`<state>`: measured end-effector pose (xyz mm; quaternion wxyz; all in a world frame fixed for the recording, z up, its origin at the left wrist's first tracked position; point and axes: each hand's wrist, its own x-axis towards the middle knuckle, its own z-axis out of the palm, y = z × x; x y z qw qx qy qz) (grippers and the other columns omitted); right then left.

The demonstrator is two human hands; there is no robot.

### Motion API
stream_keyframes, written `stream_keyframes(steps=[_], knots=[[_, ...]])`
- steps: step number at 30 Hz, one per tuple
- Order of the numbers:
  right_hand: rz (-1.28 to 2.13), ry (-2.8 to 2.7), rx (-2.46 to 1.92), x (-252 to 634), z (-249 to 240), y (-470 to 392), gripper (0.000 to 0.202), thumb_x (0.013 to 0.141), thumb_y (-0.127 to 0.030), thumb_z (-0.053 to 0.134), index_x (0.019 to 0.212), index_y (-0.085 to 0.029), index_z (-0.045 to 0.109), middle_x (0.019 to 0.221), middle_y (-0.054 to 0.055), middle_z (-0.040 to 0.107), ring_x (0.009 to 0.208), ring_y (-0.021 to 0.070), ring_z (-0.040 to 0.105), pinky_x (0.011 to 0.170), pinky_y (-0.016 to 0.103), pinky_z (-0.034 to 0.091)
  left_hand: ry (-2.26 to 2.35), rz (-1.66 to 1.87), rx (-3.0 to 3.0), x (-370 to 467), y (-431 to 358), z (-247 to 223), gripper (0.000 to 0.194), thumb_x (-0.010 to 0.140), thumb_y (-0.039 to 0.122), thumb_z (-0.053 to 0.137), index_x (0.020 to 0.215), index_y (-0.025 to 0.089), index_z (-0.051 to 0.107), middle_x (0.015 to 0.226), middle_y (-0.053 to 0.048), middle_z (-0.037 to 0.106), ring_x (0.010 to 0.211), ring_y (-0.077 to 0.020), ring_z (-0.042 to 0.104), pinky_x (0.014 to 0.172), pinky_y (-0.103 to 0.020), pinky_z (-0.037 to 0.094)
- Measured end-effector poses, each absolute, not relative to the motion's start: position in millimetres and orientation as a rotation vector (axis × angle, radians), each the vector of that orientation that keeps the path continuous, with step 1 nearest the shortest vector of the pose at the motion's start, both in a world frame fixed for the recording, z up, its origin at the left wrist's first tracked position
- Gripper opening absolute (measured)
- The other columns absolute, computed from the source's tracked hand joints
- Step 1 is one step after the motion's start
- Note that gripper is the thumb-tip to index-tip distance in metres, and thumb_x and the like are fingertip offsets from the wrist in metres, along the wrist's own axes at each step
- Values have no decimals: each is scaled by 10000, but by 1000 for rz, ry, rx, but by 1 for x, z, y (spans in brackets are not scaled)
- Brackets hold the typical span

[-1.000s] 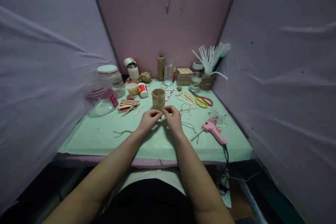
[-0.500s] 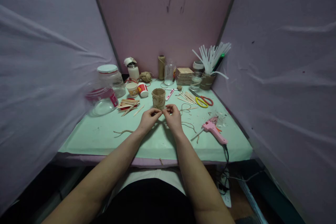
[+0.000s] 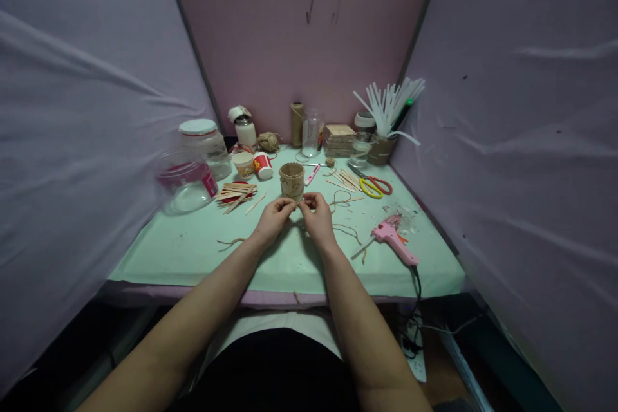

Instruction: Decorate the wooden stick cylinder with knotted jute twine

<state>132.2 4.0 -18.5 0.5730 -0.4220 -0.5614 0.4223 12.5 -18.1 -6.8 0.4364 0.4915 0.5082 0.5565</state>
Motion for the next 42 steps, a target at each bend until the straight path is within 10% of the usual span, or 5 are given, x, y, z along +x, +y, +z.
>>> stream_keyframes(steps=[16,32,42], knots=[[713,-1468,-1074,133,-11,-3,167,751,-327,577,730,-181,657,738,38,646,701,167,571,688,308,457,1233,1486,1293,11,-18,-5,189,701,318,660,765,140,672,757,-29,655,732,-134,559,724,-267,418],[977,-1404,-951,128,-4,-10,132,746,-328,577,746,-196,580,715,6,593,662,147,527,604,270,415,712,1055,492,3,-15,2,79,753,139,602,729,117,530,578,49,409,422,-4,257,353,-103,155],[1130,-1299,-1006,131,-5,-7,194,691,-372,672,733,-187,636,721,10,627,639,125,511,573,248,378,1226,1528,1327,12,-17,-8,164,755,312,620,763,148,615,734,-13,611,722,-123,542,702,-250,426]])
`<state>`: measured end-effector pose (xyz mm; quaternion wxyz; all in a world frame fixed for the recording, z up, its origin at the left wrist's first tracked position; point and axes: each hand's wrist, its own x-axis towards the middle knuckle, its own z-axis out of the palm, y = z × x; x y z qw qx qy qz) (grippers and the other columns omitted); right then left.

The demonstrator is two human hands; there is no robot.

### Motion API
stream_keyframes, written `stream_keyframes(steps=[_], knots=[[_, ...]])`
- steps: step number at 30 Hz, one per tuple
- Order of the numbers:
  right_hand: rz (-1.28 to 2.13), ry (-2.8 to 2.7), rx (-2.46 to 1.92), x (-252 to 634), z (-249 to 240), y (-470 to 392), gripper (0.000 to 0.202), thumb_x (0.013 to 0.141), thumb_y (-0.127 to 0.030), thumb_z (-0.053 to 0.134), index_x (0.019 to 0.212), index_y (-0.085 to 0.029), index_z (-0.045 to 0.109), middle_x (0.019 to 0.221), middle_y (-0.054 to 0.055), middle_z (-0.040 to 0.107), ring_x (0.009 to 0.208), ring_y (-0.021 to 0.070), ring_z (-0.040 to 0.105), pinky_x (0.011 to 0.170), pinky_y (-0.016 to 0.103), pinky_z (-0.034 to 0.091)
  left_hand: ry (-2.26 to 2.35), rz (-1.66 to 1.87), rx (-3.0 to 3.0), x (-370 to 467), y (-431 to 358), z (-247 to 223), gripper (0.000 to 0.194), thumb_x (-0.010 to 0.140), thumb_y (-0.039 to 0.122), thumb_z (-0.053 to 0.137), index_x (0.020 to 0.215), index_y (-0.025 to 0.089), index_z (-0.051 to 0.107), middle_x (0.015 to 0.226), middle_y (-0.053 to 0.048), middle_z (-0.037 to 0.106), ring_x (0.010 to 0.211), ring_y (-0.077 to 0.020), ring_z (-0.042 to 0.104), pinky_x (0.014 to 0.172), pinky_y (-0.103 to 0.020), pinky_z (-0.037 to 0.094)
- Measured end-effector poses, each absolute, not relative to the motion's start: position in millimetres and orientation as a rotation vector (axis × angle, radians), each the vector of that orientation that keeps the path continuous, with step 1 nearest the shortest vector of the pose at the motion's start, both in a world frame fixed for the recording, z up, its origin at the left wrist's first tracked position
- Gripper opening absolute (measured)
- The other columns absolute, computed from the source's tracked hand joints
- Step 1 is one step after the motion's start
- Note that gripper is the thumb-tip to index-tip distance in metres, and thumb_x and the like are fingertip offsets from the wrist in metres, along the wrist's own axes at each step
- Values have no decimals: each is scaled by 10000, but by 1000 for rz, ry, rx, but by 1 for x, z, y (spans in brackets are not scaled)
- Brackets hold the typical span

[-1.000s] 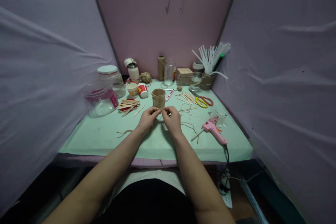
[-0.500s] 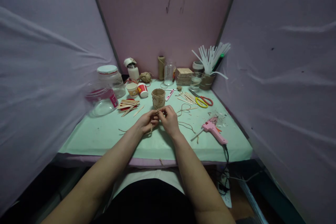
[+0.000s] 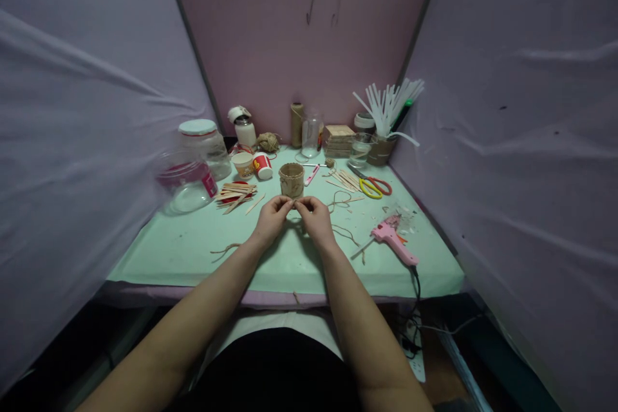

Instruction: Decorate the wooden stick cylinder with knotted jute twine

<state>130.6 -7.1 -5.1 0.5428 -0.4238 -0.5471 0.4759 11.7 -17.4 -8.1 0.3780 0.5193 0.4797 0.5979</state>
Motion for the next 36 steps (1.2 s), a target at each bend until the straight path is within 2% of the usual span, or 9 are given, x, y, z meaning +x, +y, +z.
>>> stream_keyframes(steps=[6,12,16,19,24,28,31,36], knots=[[1338,-1113,-993,134,-5,-7,253,613,-389,740,713,-185,628,639,-27,557,537,90,430,486,228,302,1292,1480,1489,10,-19,-9,137,777,298,600,784,162,612,751,-14,630,732,-134,556,705,-256,418],[1584,-950,-923,136,-4,-5,341,520,-398,806,677,-161,618,538,-63,428,497,64,353,443,202,259,1194,1490,1387,12,-20,-4,127,705,228,652,790,170,578,755,6,608,722,-119,551,703,-243,424],[1502,-886,-936,136,-6,-1,381,510,-447,793,618,-171,554,514,-67,397,475,62,320,417,203,234,1162,1471,1346,13,-21,-3,142,677,198,665,770,170,562,733,20,584,694,-104,535,688,-229,414],[1368,-850,-973,137,-8,1,399,540,-490,761,622,-186,516,521,-65,395,473,69,334,410,207,261,1162,1442,1362,13,-20,-5,138,664,184,670,748,167,562,708,23,573,678,-100,522,682,-225,401],[1273,-996,-1022,136,-5,-2,344,638,-494,686,702,-178,566,596,-29,477,537,93,413,452,207,326,1200,1483,1346,12,-18,-6,124,669,186,665,732,167,560,699,21,572,683,-107,516,686,-230,393],[1304,-1116,-1032,133,-2,-6,325,630,-465,694,749,-172,616,675,-4,555,560,103,447,468,218,327,1233,1530,1333,11,-20,-2,118,688,211,662,737,169,563,719,14,576,704,-115,523,704,-240,399],[1191,-1175,-1033,132,-3,-7,283,635,-435,693,728,-179,617,653,-15,559,545,105,448,503,240,353,1241,1533,1378,10,-21,-1,114,700,218,654,737,168,559,718,14,571,705,-114,519,705,-239,398],[994,-1288,-1015,135,-9,-2,237,688,-423,655,704,-191,608,689,-4,588,659,141,518,629,269,413,1314,1444,1472,11,-22,-5,92,740,244,618,760,172,564,710,10,586,683,-117,511,666,-234,383]])
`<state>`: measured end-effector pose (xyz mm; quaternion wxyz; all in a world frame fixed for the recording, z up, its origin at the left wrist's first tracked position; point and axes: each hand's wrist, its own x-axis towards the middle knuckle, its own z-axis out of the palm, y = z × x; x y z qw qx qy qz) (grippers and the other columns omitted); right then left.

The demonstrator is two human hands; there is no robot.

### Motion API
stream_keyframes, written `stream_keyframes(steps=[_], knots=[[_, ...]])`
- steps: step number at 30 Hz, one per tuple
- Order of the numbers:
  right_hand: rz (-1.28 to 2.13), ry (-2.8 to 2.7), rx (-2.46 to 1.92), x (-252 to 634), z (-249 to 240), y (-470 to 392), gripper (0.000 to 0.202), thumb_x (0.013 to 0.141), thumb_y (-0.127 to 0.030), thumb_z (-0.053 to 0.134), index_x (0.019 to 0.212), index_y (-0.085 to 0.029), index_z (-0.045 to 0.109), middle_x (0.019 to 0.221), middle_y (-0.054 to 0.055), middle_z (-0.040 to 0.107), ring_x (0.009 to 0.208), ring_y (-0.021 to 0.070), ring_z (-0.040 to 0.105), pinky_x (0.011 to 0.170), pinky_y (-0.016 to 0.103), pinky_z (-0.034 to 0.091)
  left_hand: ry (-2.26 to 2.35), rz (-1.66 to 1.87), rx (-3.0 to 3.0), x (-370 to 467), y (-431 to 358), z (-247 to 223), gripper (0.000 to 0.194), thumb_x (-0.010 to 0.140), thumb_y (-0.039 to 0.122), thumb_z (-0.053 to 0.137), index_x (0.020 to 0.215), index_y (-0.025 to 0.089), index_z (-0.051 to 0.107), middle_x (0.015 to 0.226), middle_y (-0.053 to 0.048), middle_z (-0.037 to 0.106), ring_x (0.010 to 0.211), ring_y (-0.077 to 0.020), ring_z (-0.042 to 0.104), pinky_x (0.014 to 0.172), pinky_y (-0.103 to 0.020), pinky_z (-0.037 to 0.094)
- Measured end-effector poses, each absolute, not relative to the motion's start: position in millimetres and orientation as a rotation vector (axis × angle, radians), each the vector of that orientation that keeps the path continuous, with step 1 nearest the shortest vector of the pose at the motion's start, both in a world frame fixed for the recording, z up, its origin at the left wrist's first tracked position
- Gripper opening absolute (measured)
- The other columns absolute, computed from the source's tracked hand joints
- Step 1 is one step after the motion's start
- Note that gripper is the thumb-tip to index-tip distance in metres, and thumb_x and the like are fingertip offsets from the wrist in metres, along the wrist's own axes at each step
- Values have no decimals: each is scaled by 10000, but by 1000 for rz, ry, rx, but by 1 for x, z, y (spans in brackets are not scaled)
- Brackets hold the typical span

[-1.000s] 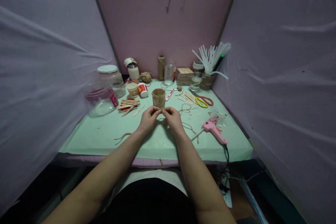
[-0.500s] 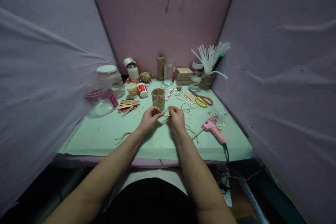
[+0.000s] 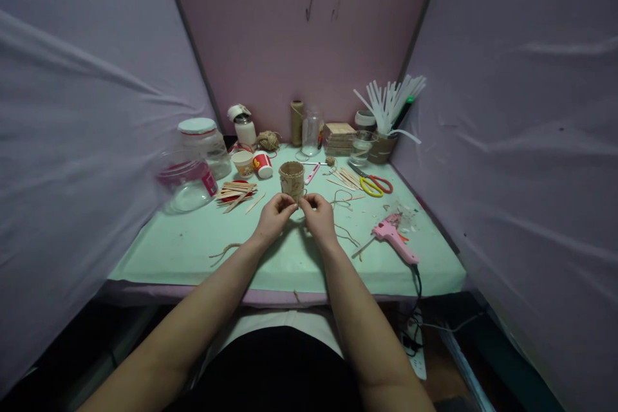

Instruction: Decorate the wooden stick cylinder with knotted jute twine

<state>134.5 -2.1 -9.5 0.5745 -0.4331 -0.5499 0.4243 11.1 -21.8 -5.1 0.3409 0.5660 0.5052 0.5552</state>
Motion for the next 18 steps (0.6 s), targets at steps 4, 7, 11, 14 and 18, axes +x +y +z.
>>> stream_keyframes(steps=[4,7,11,14,18], knots=[[967,-1326,-1011,134,-12,-1,225,716,-417,620,702,-195,587,670,-9,567,653,141,500,626,268,407,1351,1297,1577,11,-24,-5,162,801,296,538,710,170,585,621,15,552,614,-119,469,605,-239,348],[960,-1249,-1028,132,-12,-2,215,700,-402,614,670,-198,551,612,-26,513,601,127,454,576,254,381,1337,1292,1639,10,-27,0,173,787,304,549,691,171,605,624,13,557,624,-123,466,611,-239,346],[1043,-1046,-1028,131,-12,-2,242,667,-410,613,633,-202,494,574,-43,450,531,104,400,512,240,355,1264,1243,1707,9,-29,4,166,766,298,563,670,173,617,618,11,565,621,-126,465,609,-236,352],[1095,-1063,-1022,133,-10,-2,244,659,-412,624,639,-199,506,571,-44,451,521,101,400,512,240,354,1257,1232,1691,9,-28,2,186,772,312,553,667,172,617,588,14,549,600,-124,456,587,-234,351],[1101,-1142,-1031,135,-6,-2,218,670,-388,624,633,-197,526,549,-49,451,521,104,382,523,247,339,1279,1266,1630,11,-27,-3,192,768,319,564,669,169,632,607,-1,588,609,-129,483,601,-239,369]])
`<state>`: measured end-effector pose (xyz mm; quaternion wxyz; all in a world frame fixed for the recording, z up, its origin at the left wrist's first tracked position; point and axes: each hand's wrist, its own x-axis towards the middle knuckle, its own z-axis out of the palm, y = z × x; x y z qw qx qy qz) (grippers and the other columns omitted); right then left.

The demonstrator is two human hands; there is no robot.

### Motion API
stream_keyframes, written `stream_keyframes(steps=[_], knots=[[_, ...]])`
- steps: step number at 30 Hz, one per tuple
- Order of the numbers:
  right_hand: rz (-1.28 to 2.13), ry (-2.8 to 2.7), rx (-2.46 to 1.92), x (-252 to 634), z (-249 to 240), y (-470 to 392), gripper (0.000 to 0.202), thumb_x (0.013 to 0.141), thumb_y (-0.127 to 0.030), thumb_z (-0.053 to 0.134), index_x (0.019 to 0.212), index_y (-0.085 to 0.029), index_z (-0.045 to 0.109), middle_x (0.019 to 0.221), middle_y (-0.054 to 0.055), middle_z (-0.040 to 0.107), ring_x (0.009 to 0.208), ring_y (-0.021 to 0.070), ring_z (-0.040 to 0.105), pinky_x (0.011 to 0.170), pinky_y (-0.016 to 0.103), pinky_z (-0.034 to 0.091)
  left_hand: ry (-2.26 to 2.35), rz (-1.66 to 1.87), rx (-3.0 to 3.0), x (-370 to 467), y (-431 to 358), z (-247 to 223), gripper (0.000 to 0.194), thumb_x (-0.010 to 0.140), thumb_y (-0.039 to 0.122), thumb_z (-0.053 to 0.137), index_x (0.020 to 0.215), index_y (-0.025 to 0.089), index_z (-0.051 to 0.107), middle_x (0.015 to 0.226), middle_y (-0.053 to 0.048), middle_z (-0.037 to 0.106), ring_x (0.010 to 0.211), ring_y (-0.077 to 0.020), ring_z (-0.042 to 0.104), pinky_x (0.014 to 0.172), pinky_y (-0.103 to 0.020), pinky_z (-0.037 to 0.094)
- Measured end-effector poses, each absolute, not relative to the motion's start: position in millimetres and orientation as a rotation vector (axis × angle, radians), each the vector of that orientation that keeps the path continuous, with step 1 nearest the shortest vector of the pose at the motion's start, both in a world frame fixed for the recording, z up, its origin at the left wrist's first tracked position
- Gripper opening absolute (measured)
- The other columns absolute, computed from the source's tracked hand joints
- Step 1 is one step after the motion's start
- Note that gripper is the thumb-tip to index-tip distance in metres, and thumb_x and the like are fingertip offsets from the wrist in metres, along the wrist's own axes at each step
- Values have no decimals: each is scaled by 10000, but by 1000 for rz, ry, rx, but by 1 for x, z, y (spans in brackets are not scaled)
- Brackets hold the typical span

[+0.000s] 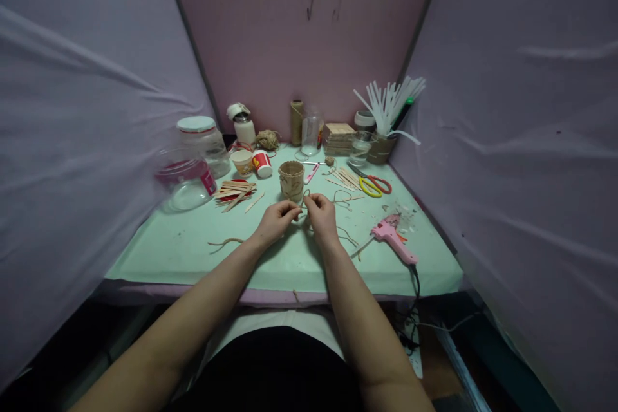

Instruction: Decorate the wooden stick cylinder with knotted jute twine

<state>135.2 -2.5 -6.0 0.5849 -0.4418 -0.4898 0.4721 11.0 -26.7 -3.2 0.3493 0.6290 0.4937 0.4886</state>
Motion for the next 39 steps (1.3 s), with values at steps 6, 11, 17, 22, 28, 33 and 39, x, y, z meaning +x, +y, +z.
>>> stream_keyframes(steps=[6,11,17,22,28,33,39], knots=[[1015,-1193,-1002,133,-5,-4,186,687,-365,623,674,-190,565,629,-29,539,604,121,468,599,254,396,1260,1309,1520,12,-26,-3,179,744,337,605,730,171,669,672,-22,641,650,-142,532,648,-251,408],[1005,-1313,-963,133,-4,-6,159,696,-350,623,698,-194,594,653,-15,583,640,137,523,633,270,428,1261,1326,1476,11,-22,-4,172,761,324,586,717,167,642,646,-4,606,606,-120,507,611,-236,392],[1150,-1334,-950,131,-6,-8,358,773,-361,516,1092,-225,600,636,-34,576,538,124,506,541,264,407,1178,1396,1368,11,-19,-7,158,749,301,606,678,159,597,638,0,588,643,-120,529,657,-239,407],[1048,-1406,-958,132,-11,-3,301,771,-343,518,1017,-208,627,796,18,652,631,146,564,617,293,446,1133,1388,1370,11,-21,-4,157,743,303,613,719,149,635,689,-21,625,686,-133,552,682,-252,418],[787,-1444,-1051,136,-13,-2,172,780,-345,536,766,-191,610,764,33,642,730,175,566,709,310,430,1163,1387,1321,11,-23,2,229,727,367,645,661,148,634,633,-9,577,599,-104,469,588,-235,367],[647,-1376,-1174,139,-17,2,167,783,-334,497,757,-189,576,771,43,623,756,188,548,727,319,414,1110,1350,1269,11,-23,0,317,712,455,662,730,139,646,628,10,550,496,-62,344,475,-217,252],[603,-1278,-1266,145,-23,10,150,769,-327,488,743,-193,549,729,36,604,712,190,530,707,330,408,1016,1388,1213,9,-21,-3,341,699,468,684,775,139,635,639,19,548,481,-49,351,465,-209,248]])
